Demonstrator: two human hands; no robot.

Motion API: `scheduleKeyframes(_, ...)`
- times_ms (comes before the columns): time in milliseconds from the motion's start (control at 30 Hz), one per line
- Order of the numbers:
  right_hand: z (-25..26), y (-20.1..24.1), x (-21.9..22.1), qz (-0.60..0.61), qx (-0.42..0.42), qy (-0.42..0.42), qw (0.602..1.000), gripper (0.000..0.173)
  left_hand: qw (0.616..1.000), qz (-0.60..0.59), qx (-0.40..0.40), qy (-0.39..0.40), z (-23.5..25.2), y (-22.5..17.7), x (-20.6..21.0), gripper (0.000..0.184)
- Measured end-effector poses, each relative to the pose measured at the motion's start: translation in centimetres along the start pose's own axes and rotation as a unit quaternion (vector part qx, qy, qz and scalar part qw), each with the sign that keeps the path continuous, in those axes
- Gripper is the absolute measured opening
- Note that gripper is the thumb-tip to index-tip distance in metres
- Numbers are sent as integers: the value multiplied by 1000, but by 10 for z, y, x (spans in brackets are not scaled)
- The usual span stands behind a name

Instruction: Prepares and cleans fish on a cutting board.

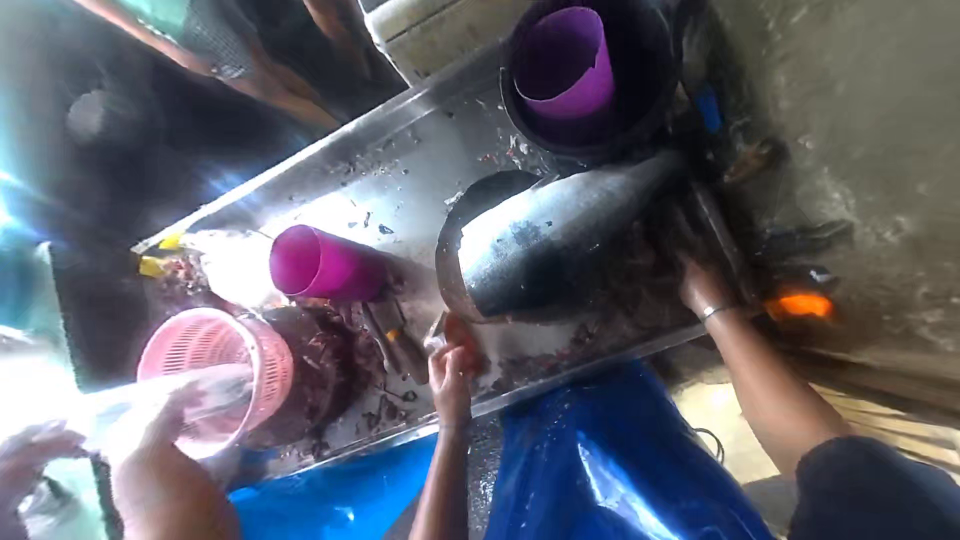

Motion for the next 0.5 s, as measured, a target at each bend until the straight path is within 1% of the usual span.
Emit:
scheduleKeyframes(67, 3, -1, -4, -8, 2, 32, 999, 68, 1000, -4, -22, -23, -24, 15, -9, 40)
scheduleKeyframes(133, 4, -2, -4, -17, -10, 42, 999, 73, 998, -7, -42, -40, -41, 26, -12, 39)
scheduleKeyframes(167, 5, 0, -7, -16, -14, 36, 999, 71, 998, -4, -51, -48, -47, 29, -11, 39)
scheduleKeyframes(233, -3, 4, -19, -21, -1, 30, 999, 61, 997, -1, -67, -48, -58, 32, -8, 36)
scheduleKeyframes(333, -26, 9, -61, -25, 35, 43, 998, 56, 998, 1, -69, -9, -68, 26, 2, 34)
scheduleKeyframes(367, -35, 10, -77, -16, 44, 50, 998, 54, 999, 12, -47, 24, -66, 18, 10, 37)
scheduleKeyframes(433, -55, 9, -108, -19, 56, 53, 997, 50, 991, 57, 33, 117, -49, -16, 34, 43)
scheduleKeyframes(500, -81, -1, -130, -32, 50, 29, 998, 49, 959, 134, 143, 205, -23, -66, 70, 45)
Point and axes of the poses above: each hand's wrist, its own z-axis towards the middle knuckle, its own x-axis out of the palm, y = z × x, the point moved 2 cm from there along z, towards the middle knuckle, and after that the axes turned 10 degrees about x, right-handed, at the moved point
